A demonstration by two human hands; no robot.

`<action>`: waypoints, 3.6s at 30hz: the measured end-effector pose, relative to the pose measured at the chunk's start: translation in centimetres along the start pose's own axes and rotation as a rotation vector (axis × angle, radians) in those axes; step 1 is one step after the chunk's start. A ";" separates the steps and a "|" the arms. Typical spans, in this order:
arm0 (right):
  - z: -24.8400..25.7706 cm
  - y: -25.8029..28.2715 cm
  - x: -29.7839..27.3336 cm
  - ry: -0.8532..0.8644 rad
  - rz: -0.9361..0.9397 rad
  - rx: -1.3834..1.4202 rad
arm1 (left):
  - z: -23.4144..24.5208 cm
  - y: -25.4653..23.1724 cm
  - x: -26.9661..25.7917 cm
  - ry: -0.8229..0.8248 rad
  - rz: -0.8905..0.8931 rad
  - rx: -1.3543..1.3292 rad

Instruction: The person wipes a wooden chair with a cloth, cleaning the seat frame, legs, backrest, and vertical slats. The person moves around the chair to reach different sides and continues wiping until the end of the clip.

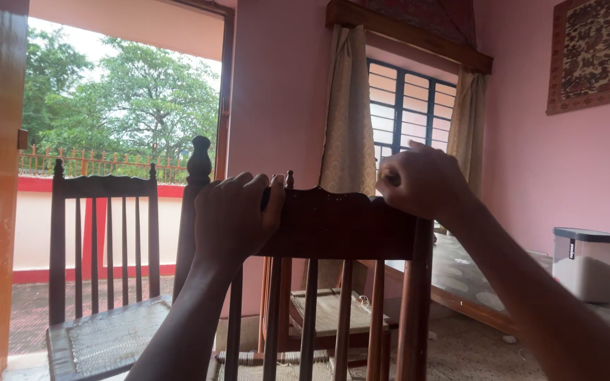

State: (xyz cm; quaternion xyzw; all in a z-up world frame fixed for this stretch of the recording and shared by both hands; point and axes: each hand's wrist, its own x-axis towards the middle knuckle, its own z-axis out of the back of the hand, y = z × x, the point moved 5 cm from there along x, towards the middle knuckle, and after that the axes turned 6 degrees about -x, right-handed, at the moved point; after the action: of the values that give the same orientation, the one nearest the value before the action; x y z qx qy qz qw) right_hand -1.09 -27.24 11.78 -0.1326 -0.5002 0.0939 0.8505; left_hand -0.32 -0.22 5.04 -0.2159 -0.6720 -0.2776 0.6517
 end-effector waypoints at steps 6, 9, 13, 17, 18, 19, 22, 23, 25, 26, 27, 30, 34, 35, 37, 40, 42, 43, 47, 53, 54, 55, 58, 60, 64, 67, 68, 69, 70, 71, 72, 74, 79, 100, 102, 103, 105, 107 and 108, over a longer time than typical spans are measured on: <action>0.5 2.1 -0.2 -0.081 -0.138 0.273 | 0.0 -0.2 -0.1 -0.043 -0.023 -0.019; -0.2 5.1 -3.0 -0.426 -0.141 0.607 | 0.1 -0.1 -0.1 -0.034 -0.016 -0.025; -0.4 6.0 -4.3 -0.468 -0.234 0.424 | -0.1 0.1 0.1 -0.007 0.004 -0.029; -3.2 2.7 0.5 0.165 -0.410 0.413 | 0.1 -0.1 -0.1 -0.048 -0.020 -0.023; -3.7 2.3 1.7 0.219 -0.374 0.374 | 0.2 0.0 -0.1 -0.033 -0.003 -0.026; -4.2 2.0 2.9 0.274 -0.338 0.330 | 0.1 0.1 0.0 -0.019 0.016 -0.032; -5.3 1.7 4.3 0.364 -0.329 0.283 | 0.2 -0.2 0.0 -0.046 -0.030 -0.044; -5.2 1.6 4.3 0.373 -0.350 0.280 | 0.1 -0.2 0.1 -0.046 -0.027 -0.043; -4.5 1.8 3.1 0.310 -0.353 0.330 | 0.2 -0.2 0.0 -0.045 -0.014 -0.040; -4.3 2.4 2.2 0.281 -0.352 0.353 | 0.2 -0.2 0.0 -0.042 -0.011 -0.035; -3.4 3.2 0.9 0.031 -0.333 0.415 | 0.1 -0.2 0.0 -0.040 -0.010 -0.032; -0.7 6.5 -4.4 -0.594 -0.251 0.454 | 0.2 -0.3 0.0 -0.071 -0.030 -0.022; 0.9 7.9 -5.5 -0.516 -0.316 0.182 | -0.1 -0.2 -0.1 -0.053 -0.014 -0.007; 0.7 7.2 -4.4 -0.360 -0.368 0.118 | 0.0 -0.2 -0.1 -0.066 -0.025 -0.006; -0.1 5.1 -1.4 -0.067 -0.382 0.200 | 0.0 -0.3 -0.1 -0.092 -0.048 -0.008; -2.4 2.7 2.2 0.276 -0.384 0.284 | -0.2 0.0 -0.2 -0.010 0.015 -0.027; -3.9 2.2 3.6 0.394 -0.381 0.278 | -0.3 -0.1 -0.1 -0.026 0.002 -0.017; -4.3 2.1 3.9 0.416 -0.390 0.254 | -0.2 -0.1 -0.1 -0.031 -0.004 -0.009; -4.1 2.5 2.2 0.278 -0.419 0.276 | 0.0 -0.2 -0.2 -0.059 -0.016 -0.041; -2.1 8.1 -6.0 -0.863 -0.257 0.157 | 0.2 -0.4 -0.4 -0.118 -0.040 -0.016; -2.4 7.9 -5.8 -0.816 -0.293 0.167 | 0.2 -0.3 -0.5 -0.114 -0.037 -0.008; -2.5 7.5 -5.2 -0.777 -0.325 0.176 | 0.1 -0.3 -0.3 -0.119 -0.038 0.001; -2.4 5.7 -1.8 -0.515 -0.279 0.154 | 0.2 -0.5 -0.3 -0.139 -0.062 -0.043; -2.5 5.2 1.1 -0.255 -0.256 0.156 | 0.3 -0.4 -0.2 -0.143 -0.053 -0.023; -3.9 7.9 4.4 0.134 -0.295 0.347 | 0.1 -0.5 -0.3 -0.127 -0.049 -0.012; -2.3 10.6 5.0 -0.051 -0.210 0.333 | 0.0 -0.1 -0.2 -0.079 -0.038 0.004; -1.9 10.8 4.5 -0.072 -0.208 0.348 | 0.0 -0.2 -0.3 -0.089 -0.047 0.000; -1.5 11.0 3.8 -0.093 -0.203 0.361 | 0.1 -0.3 -0.4 -0.102 -0.053 -0.003; -1.0 11.1 3.5 -0.115 -0.197 0.375 | 0.1 -0.2 -0.3 -0.114 -0.059 -0.005; -0.7 11.0 3.1 -0.125 -0.194 0.375 | 0.0 -0.2 -0.4 -0.100 -0.050 -0.006; -0.6 11.0 2.8 -0.135 -0.191 0.376 | -0.1 0.0 -0.3 -0.085 -0.041 -0.008; -0.7 11.1 2.2 -0.154 -0.169 0.371 | -0.2 0.0 -0.5 -0.083 -0.041 -0.016; -2.7 8.0 2.4 0.030 -0.186 0.441 | 0.1 0.0 -0.2 -0.106 -0.081 -0.026; -0.6 11.2 1.0 -0.441 -0.081 0.346 | 0.2 0.1 -0.4 -0.071 -0.105 0.010; -1.2 8.4 0.2 -0.309 -0.107 0.435 | 0.0 0.0 -0.3 -0.045 -0.094 0.045; -1.3 6.8 -0.2 -0.259 -0.179 0.395 | 0.1 0.1 -0.4 -0.029 -0.083 0.067; -1.6 4.3 -1.1 -0.153 -0.319 0.321 | 0.0 0.0 -0.3 -0.043 -0.059 0.048; -1.3 4.4 -2.2 -0.343 -0.267 0.261 | -0.1 0.0 -0.4 -0.031 -0.024 0.028; -1.0 4.7 -2.6 -0.439 -0.239 0.231 | -0.3 0.0 -0.4 -0.015 -0.002 0.016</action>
State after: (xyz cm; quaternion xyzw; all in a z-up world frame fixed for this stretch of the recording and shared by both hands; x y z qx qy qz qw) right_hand -1.60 -23.73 7.67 0.0485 -0.6706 0.0757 0.7363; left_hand -0.07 -0.36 4.60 -0.2119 -0.6794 -0.2711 0.6481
